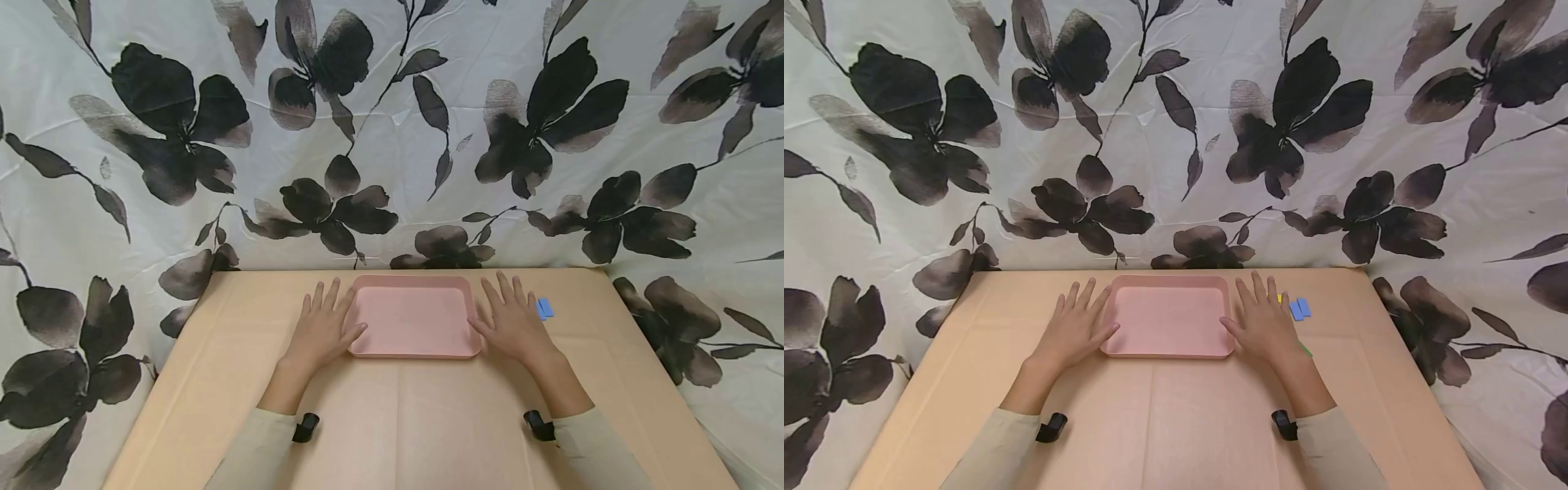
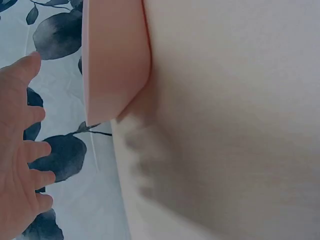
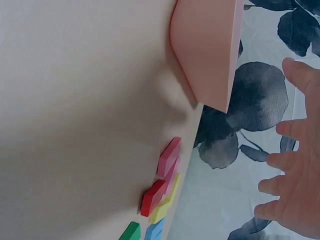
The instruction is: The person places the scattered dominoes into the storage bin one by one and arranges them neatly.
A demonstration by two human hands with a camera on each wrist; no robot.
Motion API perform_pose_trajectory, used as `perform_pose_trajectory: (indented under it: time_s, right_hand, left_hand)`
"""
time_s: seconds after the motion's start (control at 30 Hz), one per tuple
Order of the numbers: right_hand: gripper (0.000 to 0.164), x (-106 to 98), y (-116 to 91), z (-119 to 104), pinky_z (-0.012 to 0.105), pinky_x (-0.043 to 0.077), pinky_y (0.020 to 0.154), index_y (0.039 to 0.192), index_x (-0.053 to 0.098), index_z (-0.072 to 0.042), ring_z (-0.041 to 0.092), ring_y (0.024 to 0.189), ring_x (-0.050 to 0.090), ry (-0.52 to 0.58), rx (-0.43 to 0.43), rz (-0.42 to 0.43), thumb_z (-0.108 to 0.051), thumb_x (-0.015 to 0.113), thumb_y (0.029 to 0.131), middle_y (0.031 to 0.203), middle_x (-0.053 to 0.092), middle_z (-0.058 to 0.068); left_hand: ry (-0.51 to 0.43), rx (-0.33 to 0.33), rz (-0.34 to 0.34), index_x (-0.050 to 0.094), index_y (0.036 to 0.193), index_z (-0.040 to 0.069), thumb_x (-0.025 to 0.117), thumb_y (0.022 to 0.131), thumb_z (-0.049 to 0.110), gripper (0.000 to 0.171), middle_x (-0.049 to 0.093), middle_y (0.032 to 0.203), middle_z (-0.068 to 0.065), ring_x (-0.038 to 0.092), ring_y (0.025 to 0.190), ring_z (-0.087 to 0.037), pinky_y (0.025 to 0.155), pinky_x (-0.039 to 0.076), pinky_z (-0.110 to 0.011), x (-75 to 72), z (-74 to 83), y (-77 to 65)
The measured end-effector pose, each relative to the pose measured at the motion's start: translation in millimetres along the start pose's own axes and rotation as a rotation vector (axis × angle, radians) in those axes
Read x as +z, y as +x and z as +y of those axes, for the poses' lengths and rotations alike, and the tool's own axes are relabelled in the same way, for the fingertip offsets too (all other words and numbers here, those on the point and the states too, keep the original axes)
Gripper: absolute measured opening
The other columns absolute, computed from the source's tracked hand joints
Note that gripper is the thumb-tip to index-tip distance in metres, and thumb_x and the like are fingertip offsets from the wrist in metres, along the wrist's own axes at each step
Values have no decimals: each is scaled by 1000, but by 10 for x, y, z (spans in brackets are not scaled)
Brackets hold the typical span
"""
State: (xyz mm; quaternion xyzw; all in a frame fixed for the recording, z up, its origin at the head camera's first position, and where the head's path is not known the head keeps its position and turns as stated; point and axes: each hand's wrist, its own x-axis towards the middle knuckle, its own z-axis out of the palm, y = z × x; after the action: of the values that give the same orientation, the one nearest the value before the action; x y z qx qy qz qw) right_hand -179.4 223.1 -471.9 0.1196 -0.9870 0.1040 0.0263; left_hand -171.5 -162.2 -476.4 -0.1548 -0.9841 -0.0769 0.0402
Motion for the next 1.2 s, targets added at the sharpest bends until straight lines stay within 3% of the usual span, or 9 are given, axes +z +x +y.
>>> perform_pose_trajectory:
  time_s: [0.43,0.7,0.93,1.2]
  right_hand:
    - [81,2,-11,149,80,20,115,159,39,-8,56,151,22,-16,-47,5,-54,63,96,167,25,26]
    - [79,13,-62,312,77,26,114,157,43,-11,53,150,28,-6,-68,26,-55,64,95,165,30,24]
    - [78,46,-130,459,76,29,114,155,47,-11,51,147,35,7,-87,43,-55,66,93,163,35,23]
    - [78,106,-182,605,66,32,117,151,51,-8,49,141,42,7,-106,77,-50,73,89,157,42,24]
  left_hand:
    - [-29,46,-5,36,162,14,54,100,58,78,27,168,-22,25,152,-52,121,26,-68,118,-85,21]
    - [-44,111,34,41,158,7,59,101,49,73,34,163,-26,37,146,-52,123,31,-58,177,-134,35]
    - [-124,89,5,39,159,9,60,102,44,71,34,164,-25,42,143,-49,120,37,-55,228,-166,63]
    - [-235,82,9,41,158,7,63,101,39,69,38,160,-28,46,140,-49,116,41,-58,252,-205,77]
